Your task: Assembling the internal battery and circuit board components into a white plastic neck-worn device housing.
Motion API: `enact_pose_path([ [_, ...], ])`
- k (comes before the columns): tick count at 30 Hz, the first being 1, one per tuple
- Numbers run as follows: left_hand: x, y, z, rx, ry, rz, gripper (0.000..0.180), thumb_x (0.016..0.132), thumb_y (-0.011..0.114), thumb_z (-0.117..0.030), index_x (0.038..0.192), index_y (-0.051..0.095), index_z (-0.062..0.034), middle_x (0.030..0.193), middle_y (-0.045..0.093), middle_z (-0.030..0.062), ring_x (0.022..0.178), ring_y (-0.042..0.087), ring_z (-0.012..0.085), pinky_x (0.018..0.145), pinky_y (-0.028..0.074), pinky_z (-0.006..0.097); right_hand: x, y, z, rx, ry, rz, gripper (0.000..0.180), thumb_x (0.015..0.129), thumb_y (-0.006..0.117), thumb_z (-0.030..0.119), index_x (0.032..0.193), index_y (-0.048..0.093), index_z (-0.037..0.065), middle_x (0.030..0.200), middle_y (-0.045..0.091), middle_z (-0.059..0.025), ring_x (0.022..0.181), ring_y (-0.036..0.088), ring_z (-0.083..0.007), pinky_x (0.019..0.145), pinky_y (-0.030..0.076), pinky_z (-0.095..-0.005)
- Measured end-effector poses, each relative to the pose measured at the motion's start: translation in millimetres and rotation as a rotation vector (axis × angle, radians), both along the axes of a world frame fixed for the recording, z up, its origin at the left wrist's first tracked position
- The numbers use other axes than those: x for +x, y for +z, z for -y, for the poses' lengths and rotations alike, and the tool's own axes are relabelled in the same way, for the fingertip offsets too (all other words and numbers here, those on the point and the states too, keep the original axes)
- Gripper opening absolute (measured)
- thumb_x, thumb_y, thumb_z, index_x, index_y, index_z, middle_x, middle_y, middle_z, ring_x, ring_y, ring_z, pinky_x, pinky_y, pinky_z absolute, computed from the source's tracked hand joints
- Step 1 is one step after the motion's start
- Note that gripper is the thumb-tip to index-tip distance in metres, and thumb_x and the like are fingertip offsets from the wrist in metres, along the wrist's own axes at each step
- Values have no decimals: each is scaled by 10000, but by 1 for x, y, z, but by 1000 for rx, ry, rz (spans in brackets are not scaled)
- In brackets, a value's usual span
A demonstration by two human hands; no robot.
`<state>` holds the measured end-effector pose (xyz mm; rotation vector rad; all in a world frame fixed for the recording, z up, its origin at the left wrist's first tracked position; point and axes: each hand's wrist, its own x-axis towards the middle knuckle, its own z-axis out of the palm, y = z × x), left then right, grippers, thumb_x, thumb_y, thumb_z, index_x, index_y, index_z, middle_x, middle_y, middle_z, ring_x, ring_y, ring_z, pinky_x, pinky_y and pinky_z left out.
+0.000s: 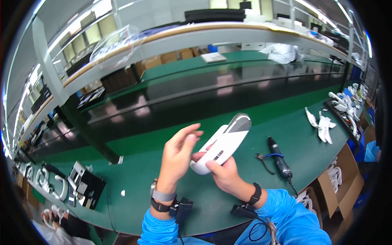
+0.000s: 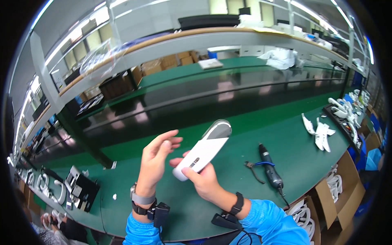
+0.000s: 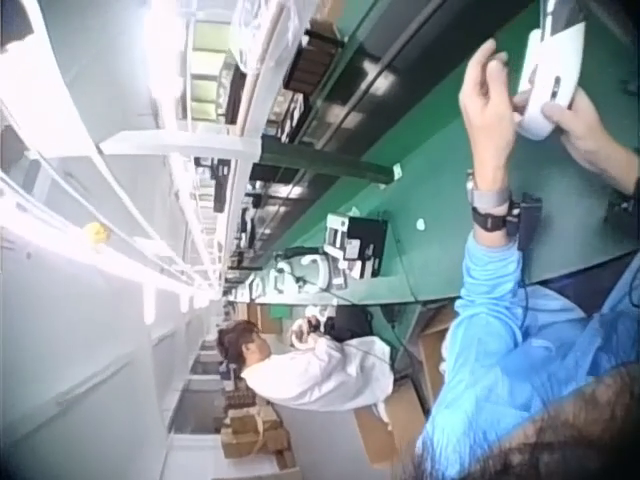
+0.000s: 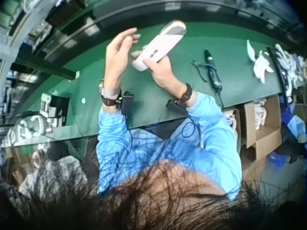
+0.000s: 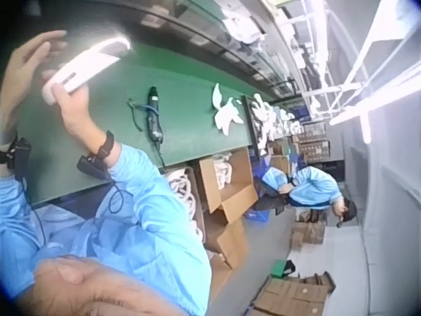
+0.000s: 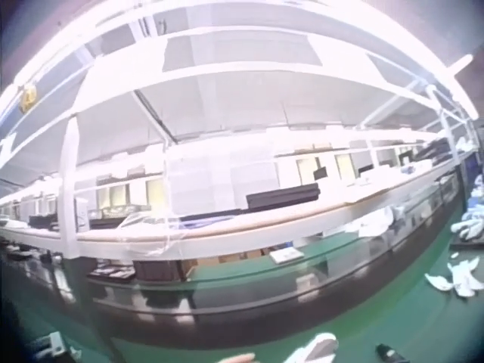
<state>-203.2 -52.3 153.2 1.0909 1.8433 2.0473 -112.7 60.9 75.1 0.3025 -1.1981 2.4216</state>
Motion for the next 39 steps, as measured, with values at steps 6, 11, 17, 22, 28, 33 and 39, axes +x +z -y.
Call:
enact_pose_path([
  [6, 2, -20, -8, 280, 239, 10, 364, 1028, 401, -210, 1058, 655, 48, 919, 686, 112, 848, 626, 145, 784, 494, 272, -21, 43, 12, -115, -45, -182, 485, 898, 682, 71, 1301, 423, -5, 1236, 614, -157, 1187, 573, -217, 1033, 437, -360],
  [11, -2, -10, 10, 418, 424, -219, 371, 983, 430, -224, 821, 629, 45, 746, 646, 91, 657, 578, 118, 615, 467, 250, -24, 48, 29, 29, -13, -274, 505, 886, 714, 106, 1300, 444, 6, 1247, 605, -131, 1195, 552, -200, 1037, 424, -357],
  [17, -33, -12, 36, 411, 377, -352, 276, 937, 480, -153, 819, 628, 47, 762, 647, 85, 659, 570, 103, 605, 442, 226, -32, 49, 65, -204, 15, -208, 456, 889, 679, 110, 1282, 470, 8, 1243, 618, -139, 1196, 559, -221, 1052, 418, -378],
  [22, -45, -16, 49, 487, 397, -311, 279, 931, 473, -150, 787, 617, 42, 737, 645, 85, 620, 563, 99, 575, 439, 226, -39, 48, 88, -191, -26, -207, 437, 878, 688, 83, 1265, 496, 11, 1226, 621, -132, 1197, 557, -212, 1058, 420, -380],
  [28, -43, -19, 43, 461, 376, -310, 276, 928, 468, -143, 780, 619, 34, 716, 642, 76, 613, 565, 87, 565, 437, 220, -35, 46, 86, -148, -72, -162, 450, 886, 687, 141, 1276, 483, 46, 1247, 553, -92, 1221, 511, -212, 1090, 370, -411],
  [33, -44, -21, 36, 514, 373, -254, 269, 945, 508, -144, 803, 649, 35, 642, 598, 25, 573, 502, 60, 537, 376, 212, -37, 41, 86, -226, -84, -171, 433, 888, 667, 33, 1280, 485, 2, 1229, 616, -129, 1207, 544, -199, 1055, 414, -354],
  [39, -46, -24, 36, 524, 317, -216, 271, 958, 502, -138, 816, 652, 37, 625, 568, 8, 558, 466, 46, 520, 346, 208, -36, 45, 89, -194, -89, -217, 428, 900, 654, 34, 1286, 473, 2, 1260, 607, -145, 1208, 547, -206, 1056, 414, -347],
])
